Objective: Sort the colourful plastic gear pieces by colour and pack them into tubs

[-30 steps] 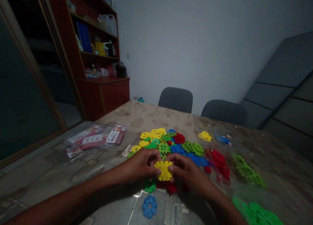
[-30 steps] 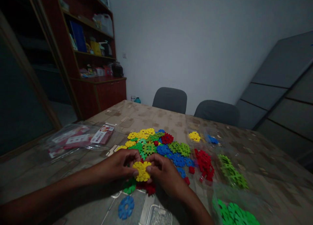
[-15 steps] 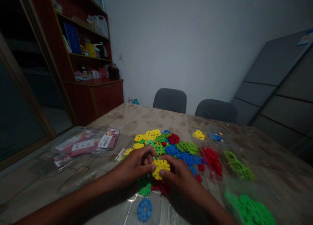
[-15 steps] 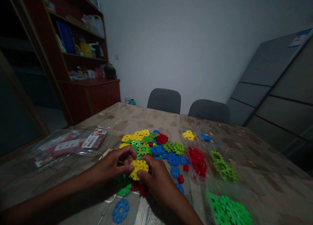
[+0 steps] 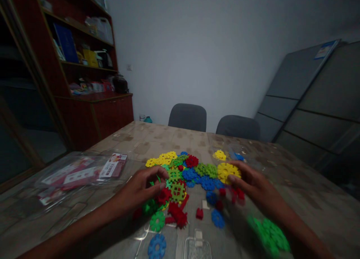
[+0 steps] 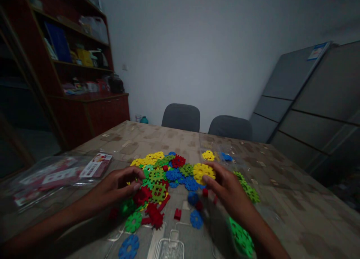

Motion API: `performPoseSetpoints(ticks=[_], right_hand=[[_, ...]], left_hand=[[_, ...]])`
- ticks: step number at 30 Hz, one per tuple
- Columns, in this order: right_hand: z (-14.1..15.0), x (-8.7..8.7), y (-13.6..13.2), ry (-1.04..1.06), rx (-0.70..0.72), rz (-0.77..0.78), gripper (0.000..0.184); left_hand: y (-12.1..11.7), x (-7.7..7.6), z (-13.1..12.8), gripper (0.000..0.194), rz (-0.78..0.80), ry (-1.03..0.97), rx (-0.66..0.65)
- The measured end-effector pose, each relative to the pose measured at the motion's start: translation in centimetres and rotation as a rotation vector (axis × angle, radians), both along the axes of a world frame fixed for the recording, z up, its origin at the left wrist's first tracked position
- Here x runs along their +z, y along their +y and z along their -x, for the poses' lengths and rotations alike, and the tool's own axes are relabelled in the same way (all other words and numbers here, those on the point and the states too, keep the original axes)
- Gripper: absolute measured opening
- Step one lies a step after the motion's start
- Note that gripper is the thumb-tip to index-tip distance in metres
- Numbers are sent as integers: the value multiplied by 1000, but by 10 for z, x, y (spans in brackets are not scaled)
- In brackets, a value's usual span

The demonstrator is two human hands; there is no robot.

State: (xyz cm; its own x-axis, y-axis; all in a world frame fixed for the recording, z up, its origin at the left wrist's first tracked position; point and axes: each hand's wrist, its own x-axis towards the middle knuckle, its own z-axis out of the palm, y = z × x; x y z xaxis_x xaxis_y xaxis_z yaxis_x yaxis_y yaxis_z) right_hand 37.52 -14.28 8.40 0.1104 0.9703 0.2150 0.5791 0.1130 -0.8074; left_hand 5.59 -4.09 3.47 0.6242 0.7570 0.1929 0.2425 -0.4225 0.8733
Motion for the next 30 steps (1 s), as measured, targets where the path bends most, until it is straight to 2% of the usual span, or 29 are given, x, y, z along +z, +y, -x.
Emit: performPoseSetpoints(ticks=[5, 8, 12, 17, 21, 24, 28, 30], right_hand=[[-82, 0, -26, -55, -400, -79, 50], [-121, -2, -35, -131, -556, -70, 47], [-142, -2, -41, -155, -532, -29, 51], [-130, -10, -34, -175, -449, 32, 51], [-119, -12, -10, -137, -322, 57, 48], [-120, -10, 23, -101, -256, 104, 38], [-124, -9, 78, -81, -276, 171, 22], [-123, -10, 103, -68, -289, 215, 21]], left_hand=[[7, -3, 2, 22, -6, 40, -26], [11, -5, 4, 24, 21, 56, -21], [14, -7, 7, 25, 36, 51, -38], [15, -9, 8, 24, -33, 113, -32], [19, -10, 8, 24, -88, 140, -64], [24, -12, 9, 25, -163, 189, -72], [28, -16, 8, 23, -198, 237, -46], [28, -17, 9, 21, -196, 244, -47]])
